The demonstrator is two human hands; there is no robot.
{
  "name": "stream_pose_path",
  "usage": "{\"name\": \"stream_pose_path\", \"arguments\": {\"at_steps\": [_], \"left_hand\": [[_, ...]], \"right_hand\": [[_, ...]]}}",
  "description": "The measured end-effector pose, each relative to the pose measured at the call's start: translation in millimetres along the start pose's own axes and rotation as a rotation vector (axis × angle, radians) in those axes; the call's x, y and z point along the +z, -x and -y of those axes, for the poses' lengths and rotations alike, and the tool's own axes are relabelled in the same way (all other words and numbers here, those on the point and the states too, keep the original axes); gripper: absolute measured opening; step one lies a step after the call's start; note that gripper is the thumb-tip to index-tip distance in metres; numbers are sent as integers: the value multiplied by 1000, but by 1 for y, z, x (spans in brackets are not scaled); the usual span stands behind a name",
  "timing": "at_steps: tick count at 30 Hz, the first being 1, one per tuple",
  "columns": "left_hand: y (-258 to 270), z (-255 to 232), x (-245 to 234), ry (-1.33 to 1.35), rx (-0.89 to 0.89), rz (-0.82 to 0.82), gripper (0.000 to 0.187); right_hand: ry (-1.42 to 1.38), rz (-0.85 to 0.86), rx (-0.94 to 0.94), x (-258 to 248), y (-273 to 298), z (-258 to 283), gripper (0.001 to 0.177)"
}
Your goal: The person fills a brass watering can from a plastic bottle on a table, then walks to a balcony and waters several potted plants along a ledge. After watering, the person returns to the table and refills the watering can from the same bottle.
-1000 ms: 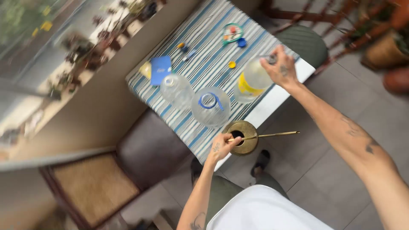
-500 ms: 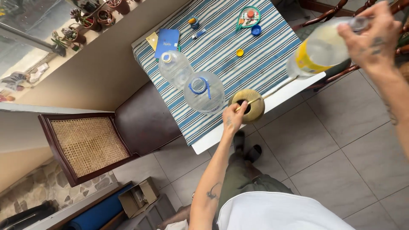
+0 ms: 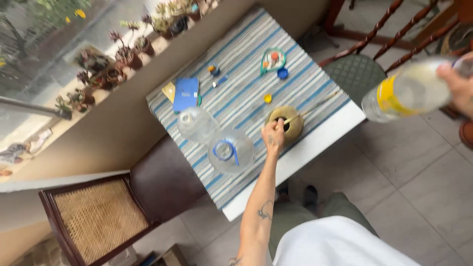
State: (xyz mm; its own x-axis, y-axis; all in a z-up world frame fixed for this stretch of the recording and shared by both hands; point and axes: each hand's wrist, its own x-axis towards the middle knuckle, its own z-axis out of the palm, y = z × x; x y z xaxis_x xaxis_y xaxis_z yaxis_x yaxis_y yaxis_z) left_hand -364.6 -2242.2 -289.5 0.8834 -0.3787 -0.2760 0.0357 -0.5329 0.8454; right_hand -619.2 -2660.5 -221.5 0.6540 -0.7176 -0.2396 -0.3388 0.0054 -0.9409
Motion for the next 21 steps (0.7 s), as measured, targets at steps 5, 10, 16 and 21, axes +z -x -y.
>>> {"name": "stream_pose_path", "arguments": {"at_steps": [5,10,16,21], "left_hand": [[-6,18,3,-4,16,-85,48],[10,8,8,-89,122,-244,35],[93,4,57,-69,-171,-522,47],[139,52,132,891,-822,-51,87]], "right_hand": [[715,-239,-449,10,35,10,40],[554,-60,-366,51,55,48,41],[864,274,-558,82,86,91,39],[668,723,-883,120,116,134,32]]}}
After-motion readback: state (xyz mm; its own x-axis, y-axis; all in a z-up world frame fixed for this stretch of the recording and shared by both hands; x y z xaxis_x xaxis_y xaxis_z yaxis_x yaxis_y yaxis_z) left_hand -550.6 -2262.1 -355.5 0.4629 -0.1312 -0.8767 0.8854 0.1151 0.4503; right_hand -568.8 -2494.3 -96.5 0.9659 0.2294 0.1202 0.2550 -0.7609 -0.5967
